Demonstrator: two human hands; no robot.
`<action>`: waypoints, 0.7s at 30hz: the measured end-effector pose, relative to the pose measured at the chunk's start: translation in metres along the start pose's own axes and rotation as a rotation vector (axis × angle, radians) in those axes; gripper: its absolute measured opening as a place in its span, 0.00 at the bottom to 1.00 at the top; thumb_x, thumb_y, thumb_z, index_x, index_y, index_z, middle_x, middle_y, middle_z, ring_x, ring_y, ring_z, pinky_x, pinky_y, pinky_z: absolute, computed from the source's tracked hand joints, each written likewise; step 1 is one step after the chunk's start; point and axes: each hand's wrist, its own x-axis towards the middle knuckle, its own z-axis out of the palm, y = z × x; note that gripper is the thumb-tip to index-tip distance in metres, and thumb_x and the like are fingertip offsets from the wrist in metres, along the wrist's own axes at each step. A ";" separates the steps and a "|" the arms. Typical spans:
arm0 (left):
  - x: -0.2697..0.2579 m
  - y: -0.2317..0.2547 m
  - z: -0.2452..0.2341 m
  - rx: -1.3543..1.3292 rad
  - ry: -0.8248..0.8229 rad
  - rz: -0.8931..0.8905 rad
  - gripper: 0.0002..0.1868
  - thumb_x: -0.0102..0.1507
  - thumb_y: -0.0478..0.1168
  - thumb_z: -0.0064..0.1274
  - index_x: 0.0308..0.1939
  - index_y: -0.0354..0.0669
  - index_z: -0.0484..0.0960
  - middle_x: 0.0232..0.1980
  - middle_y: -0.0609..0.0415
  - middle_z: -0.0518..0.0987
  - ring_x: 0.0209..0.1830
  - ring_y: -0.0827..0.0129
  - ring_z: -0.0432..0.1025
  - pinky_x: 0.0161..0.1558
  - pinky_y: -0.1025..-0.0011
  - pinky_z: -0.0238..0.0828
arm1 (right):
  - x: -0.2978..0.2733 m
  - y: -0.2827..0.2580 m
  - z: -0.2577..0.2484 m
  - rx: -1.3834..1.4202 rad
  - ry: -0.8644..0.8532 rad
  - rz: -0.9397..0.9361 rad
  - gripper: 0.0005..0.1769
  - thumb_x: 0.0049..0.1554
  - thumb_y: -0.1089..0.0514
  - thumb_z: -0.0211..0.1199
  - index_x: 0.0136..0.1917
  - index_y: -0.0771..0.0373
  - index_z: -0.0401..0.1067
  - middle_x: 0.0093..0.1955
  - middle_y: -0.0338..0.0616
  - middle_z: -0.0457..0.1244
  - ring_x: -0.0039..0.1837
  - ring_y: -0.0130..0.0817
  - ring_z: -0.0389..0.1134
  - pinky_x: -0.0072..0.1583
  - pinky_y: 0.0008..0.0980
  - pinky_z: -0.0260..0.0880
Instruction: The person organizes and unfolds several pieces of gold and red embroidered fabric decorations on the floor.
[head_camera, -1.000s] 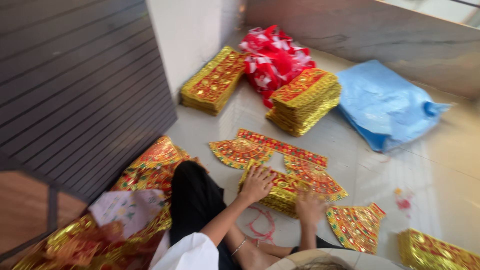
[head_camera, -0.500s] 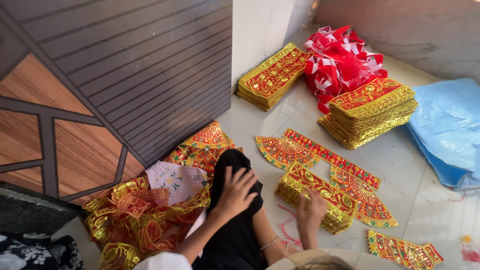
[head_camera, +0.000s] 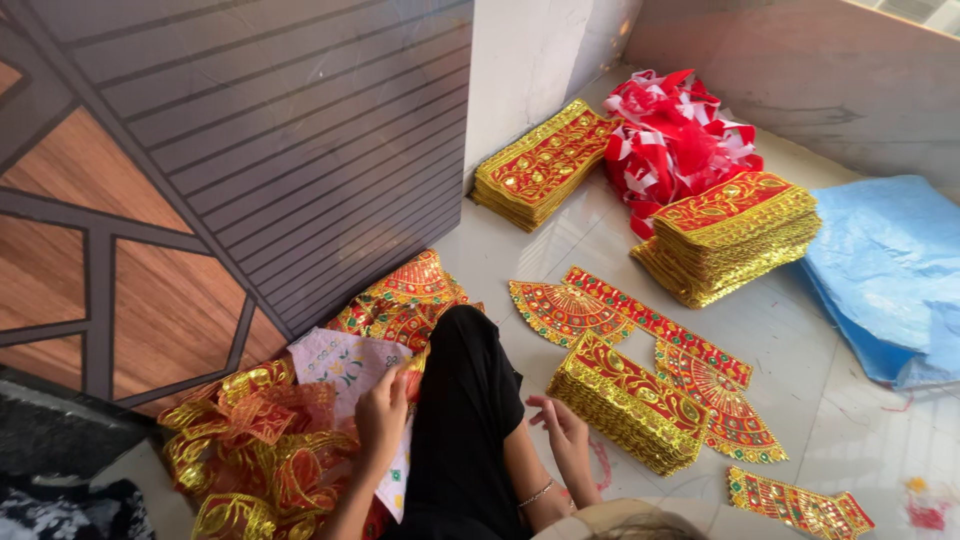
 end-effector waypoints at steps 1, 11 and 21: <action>0.002 0.027 -0.006 -0.008 -0.008 0.007 0.12 0.71 0.39 0.54 0.57 0.46 0.84 0.39 0.42 0.86 0.38 0.50 0.81 0.41 0.56 0.77 | -0.001 -0.004 -0.003 0.215 -0.136 0.015 0.30 0.66 0.40 0.50 0.61 0.67 0.77 0.56 0.50 0.75 0.51 0.41 0.74 0.56 0.38 0.72; -0.055 0.187 0.032 -0.346 -0.345 0.875 0.26 0.62 0.39 0.59 0.66 0.42 0.78 0.70 0.40 0.74 0.75 0.41 0.58 0.69 0.45 0.50 | -0.020 -0.027 -0.030 1.038 -0.019 0.226 0.30 0.65 0.44 0.46 0.75 0.60 0.61 0.70 0.44 0.64 0.69 0.36 0.65 0.67 0.43 0.62; -0.037 0.137 0.156 -1.207 -1.012 -0.602 0.44 0.63 0.68 0.50 0.72 0.40 0.67 0.70 0.43 0.73 0.69 0.56 0.68 0.67 0.55 0.59 | -0.011 -0.027 -0.120 1.425 0.116 0.031 0.20 0.69 0.51 0.47 0.66 0.64 0.68 0.66 0.53 0.65 0.66 0.48 0.67 0.67 0.51 0.65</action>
